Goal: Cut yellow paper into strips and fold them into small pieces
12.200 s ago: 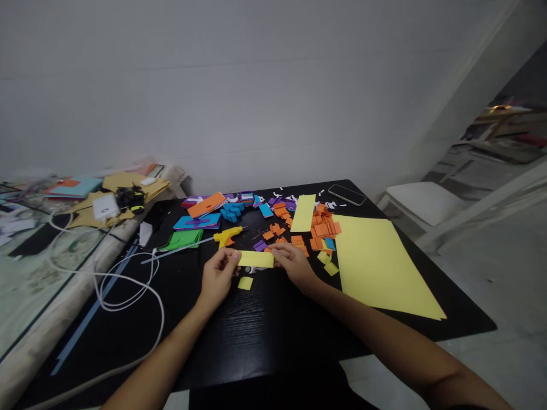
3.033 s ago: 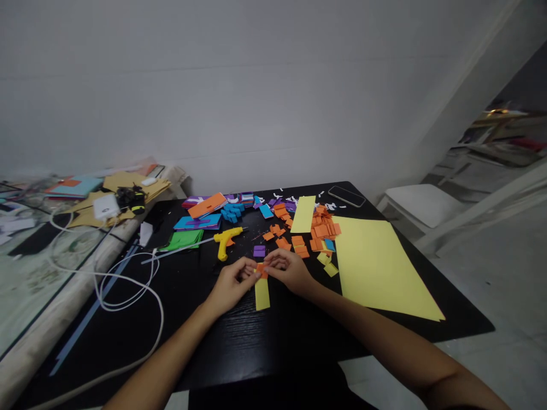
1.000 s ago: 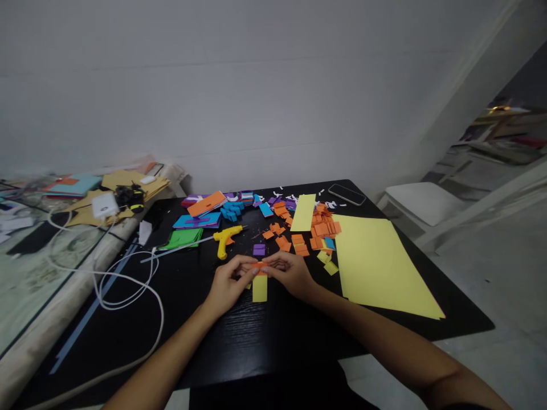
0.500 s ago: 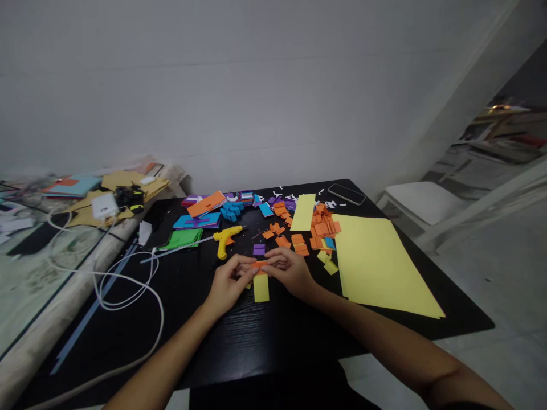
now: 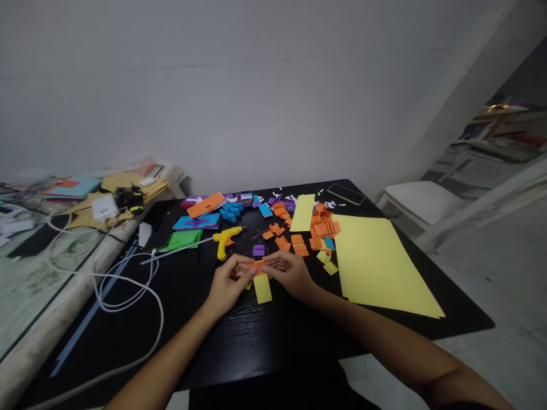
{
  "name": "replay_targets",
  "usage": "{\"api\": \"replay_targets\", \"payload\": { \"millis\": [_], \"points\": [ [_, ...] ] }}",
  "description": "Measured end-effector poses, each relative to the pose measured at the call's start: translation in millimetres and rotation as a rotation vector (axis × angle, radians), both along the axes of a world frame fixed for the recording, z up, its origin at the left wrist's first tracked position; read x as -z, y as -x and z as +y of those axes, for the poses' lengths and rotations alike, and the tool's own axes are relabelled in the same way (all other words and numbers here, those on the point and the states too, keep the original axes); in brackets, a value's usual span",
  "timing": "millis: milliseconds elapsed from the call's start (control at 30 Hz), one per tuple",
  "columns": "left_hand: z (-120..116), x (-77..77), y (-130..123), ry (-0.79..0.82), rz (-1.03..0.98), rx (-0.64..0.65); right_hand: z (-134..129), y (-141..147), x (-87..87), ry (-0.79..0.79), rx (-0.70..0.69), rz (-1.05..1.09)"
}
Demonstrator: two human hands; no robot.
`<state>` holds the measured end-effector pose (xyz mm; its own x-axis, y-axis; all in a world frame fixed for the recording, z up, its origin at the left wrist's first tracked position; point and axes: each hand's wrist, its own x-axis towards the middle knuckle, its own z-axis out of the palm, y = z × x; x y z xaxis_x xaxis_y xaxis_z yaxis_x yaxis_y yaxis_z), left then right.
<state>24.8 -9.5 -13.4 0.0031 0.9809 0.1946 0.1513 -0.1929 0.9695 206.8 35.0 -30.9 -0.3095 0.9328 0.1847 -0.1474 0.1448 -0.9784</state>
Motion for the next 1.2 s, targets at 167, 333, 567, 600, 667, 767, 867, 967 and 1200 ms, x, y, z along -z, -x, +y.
{"api": "replay_targets", "payload": {
  "millis": [167,333,567,600,667,767,867,967,1200],
  "points": [
    [0.1,-1.0,1.2,0.015,0.035,0.009,-0.4,0.0,-0.1,0.024,-0.003,0.013],
    [0.7,2.1,1.1,0.012,0.019,-0.009,-0.4,0.6,-0.9,0.004,0.006,0.006],
    [0.2,-3.5,-2.3,0.027,-0.077,-0.057,-2.6,0.6,-3.4,-0.057,0.03,-0.029],
    [0.1,-4.4,-2.8,0.024,-0.087,-0.058,-3.0,0.7,-3.1,-0.067,0.03,-0.032],
    [-0.1,-5.2,-3.3,0.018,-0.102,-0.054,-3.7,0.8,-2.0,-0.076,0.032,-0.035],
    [-0.6,-4.4,-3.2,0.012,-0.1,-0.043,-4.1,1.2,-0.3,-0.074,0.039,-0.038],
    [-0.5,-2.7,-2.4,0.011,-0.083,-0.043,-3.7,1.2,0.7,-0.097,0.048,-0.055],
    [0.1,-1.7,-1.4,0.017,-0.073,-0.043,-3.0,0.5,0.6,-0.13,0.059,-0.083],
    [0.1,-2.9,-2.1,0.031,-0.048,-0.037,-3.7,-1.6,-3.9,-0.119,0.014,-0.105]
  ]
}}
